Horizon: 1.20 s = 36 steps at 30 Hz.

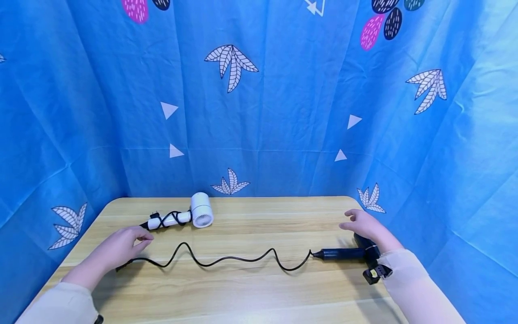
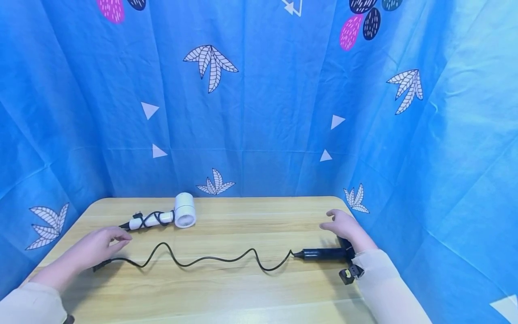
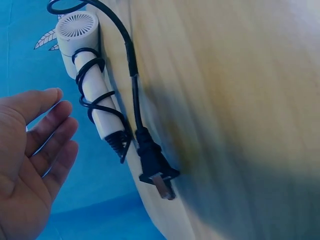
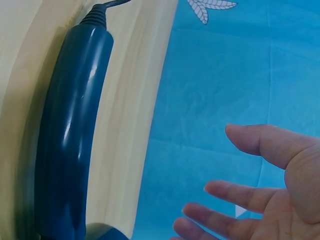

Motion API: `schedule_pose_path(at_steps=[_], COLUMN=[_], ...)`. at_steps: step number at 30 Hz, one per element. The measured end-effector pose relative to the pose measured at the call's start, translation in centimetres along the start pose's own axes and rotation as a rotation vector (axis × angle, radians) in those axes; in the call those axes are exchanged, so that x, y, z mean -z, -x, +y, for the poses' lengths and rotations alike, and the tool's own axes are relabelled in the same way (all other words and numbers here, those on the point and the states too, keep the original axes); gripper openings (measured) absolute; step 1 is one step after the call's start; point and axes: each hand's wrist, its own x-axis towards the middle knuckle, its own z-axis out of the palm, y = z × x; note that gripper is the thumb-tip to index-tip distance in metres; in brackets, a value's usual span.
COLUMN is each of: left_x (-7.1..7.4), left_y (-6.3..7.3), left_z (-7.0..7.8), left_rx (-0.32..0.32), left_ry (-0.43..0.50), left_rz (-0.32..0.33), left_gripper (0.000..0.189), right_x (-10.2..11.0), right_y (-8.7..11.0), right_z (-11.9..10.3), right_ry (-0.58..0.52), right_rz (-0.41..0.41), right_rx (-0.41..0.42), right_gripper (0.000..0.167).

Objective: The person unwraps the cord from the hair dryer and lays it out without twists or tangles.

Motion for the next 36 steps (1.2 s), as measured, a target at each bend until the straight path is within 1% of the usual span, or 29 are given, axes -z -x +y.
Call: schedule_pose_path(at_steps=[3, 8, 13, 20, 22, 26, 31, 36], left_x=[0.3, 0.5, 0.7, 1.3, 1.4, 1.6, 2.0, 2.3], left_y=[-0.4, -1.0, -1.5, -2.0, -2.2, -2.4, -2.9, -3.2], left_z=[0.3, 0.7, 1.0, 1.3, 1.3, 1.3, 1.4, 1.7], left_rx=[-0.009, -0.005, -0.009, 0.025, 0.02, 0.015, 0.005, -0.002], left_ry=[0.001, 0.001, 0.02, 0.027, 0.025, 0.024, 0.018, 0.006], left_rz=[0.004, -0.001, 0.015, 0.018, 0.019, 0.035, 0.057, 0.06], left_gripper=[0.011, 0.009, 0.008, 0.013, 0.014, 0.016, 0.016, 0.018], right_x=[-0.2, -0.6, -0.9, -0.8, -0.9, -1.1, -1.4, -1.4], right_y=[-0.4, -1.1, -1.4, -1.7, -1.8, -2.3, -2.7, -2.9], right_z=[-0.4, -0.8, -1.6, -3.3, -3.8, -4.6, -5.5, -6.8], right_ry=[-0.016, -0.035, -0.036, -0.028, -0.034, -0.049, -0.057, -0.085], right_rz=[-0.01, -0.009, -0.011, -0.017, -0.026, -0.05, -0.061, -0.074], right_rx=[0.013, 0.052, 0.07, 0.109, 0.12, 0.123, 0.123, 0.125], right_gripper=[0.068, 0.065, 0.063, 0.062, 0.062, 0.061, 0.059, 0.06])
